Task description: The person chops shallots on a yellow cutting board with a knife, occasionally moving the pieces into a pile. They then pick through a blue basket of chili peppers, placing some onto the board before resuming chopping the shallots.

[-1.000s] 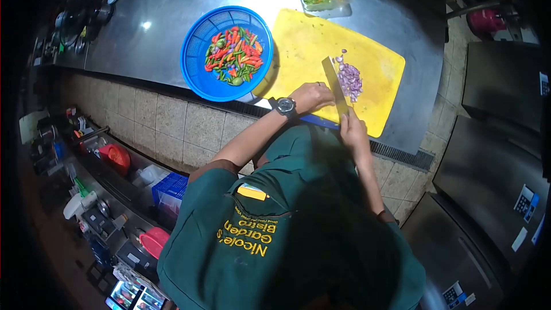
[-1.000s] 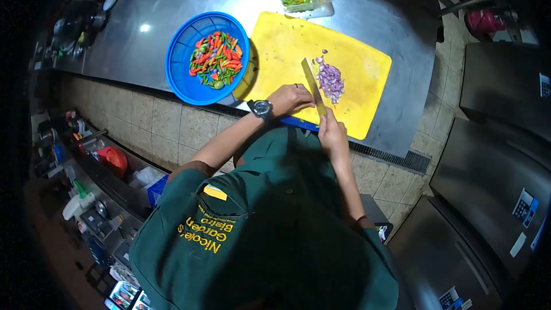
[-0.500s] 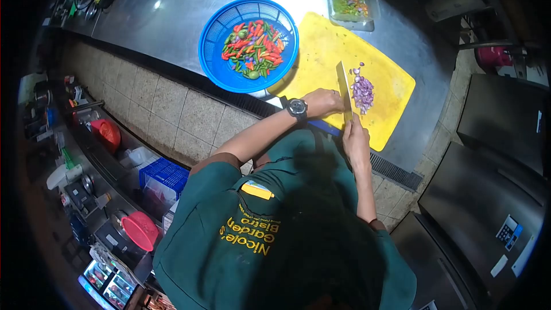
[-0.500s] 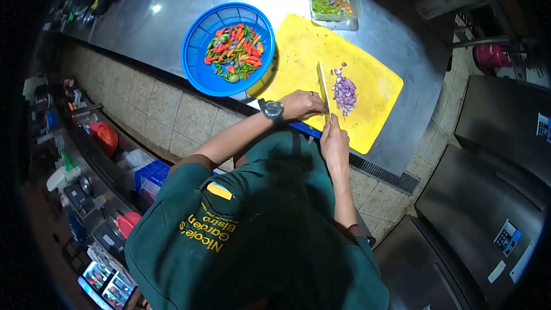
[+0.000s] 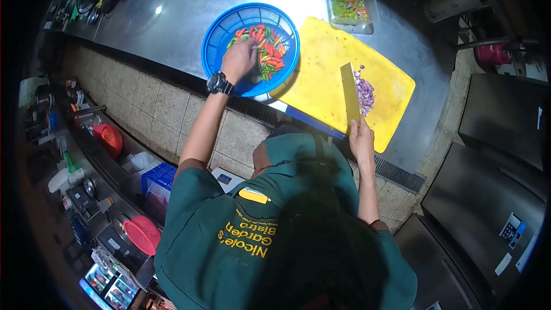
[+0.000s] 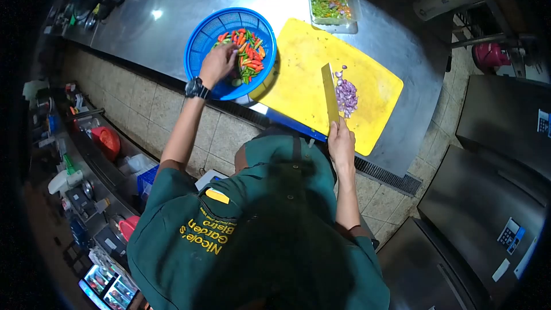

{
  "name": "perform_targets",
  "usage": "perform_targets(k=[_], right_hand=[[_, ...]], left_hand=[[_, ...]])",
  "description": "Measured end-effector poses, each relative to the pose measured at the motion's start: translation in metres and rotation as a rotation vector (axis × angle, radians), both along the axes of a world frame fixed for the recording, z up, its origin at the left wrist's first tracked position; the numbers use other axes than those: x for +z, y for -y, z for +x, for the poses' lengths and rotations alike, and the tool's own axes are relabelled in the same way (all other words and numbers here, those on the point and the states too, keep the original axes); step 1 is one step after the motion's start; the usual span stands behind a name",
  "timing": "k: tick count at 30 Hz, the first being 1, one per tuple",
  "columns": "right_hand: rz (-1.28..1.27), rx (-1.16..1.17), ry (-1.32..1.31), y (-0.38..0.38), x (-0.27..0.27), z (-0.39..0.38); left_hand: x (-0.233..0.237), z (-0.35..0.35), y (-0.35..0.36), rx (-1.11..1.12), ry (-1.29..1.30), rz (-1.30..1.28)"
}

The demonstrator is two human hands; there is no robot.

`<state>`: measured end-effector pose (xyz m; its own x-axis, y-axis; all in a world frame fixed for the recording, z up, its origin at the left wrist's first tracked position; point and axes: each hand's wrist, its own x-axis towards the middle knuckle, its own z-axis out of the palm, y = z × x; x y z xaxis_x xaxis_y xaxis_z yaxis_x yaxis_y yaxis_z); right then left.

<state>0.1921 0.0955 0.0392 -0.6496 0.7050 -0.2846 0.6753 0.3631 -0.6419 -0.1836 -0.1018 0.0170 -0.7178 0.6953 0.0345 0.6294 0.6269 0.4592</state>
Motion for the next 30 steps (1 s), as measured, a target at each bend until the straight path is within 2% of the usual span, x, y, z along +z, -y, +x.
perform_targets(k=[2,6,8,12,13,14,16,19,21,23,30], right_hand=[[-0.02,-0.002,0.036,0.001,0.003,-0.002],[-0.046,-0.009,0.103,0.0,-0.001,-0.001],[-0.034,-0.009,0.045,-0.001,-0.006,0.0],[-0.003,0.01,-0.032,-0.003,-0.009,0.002],[-0.003,0.01,-0.034,-0.004,-0.009,0.001],[-0.005,0.005,-0.033,-0.004,-0.01,0.001],[-0.013,-0.001,-0.027,-0.002,-0.007,0.0],[-0.046,-0.006,0.025,-0.002,0.001,-0.003],[-0.022,0.003,-0.029,-0.001,0.0,-0.003],[-0.021,0.012,-0.02,-0.004,-0.003,-0.002],[-0.033,0.021,-0.021,-0.006,-0.007,0.001]], left_hand=[[-0.04,-0.024,0.014,-0.075,-0.022,-0.184],[-0.029,-0.022,0.01,-0.083,-0.057,-0.164],[-0.019,-0.022,0.007,-0.045,0.069,-0.232],[-0.024,-0.027,0.012,-0.029,0.079,-0.124],[-0.024,-0.034,0.015,0.016,0.197,-0.128],[-0.022,-0.04,0.021,0.016,0.194,-0.129],[-0.018,-0.049,0.035,0.048,0.286,0.122],[-0.006,-0.057,0.046,0.065,0.312,0.04],[-0.009,-0.056,0.046,0.088,0.345,-0.029],[-0.032,-0.055,0.046,0.002,0.054,-0.145],[-0.041,-0.021,0.035,-0.014,-0.057,-0.113]])
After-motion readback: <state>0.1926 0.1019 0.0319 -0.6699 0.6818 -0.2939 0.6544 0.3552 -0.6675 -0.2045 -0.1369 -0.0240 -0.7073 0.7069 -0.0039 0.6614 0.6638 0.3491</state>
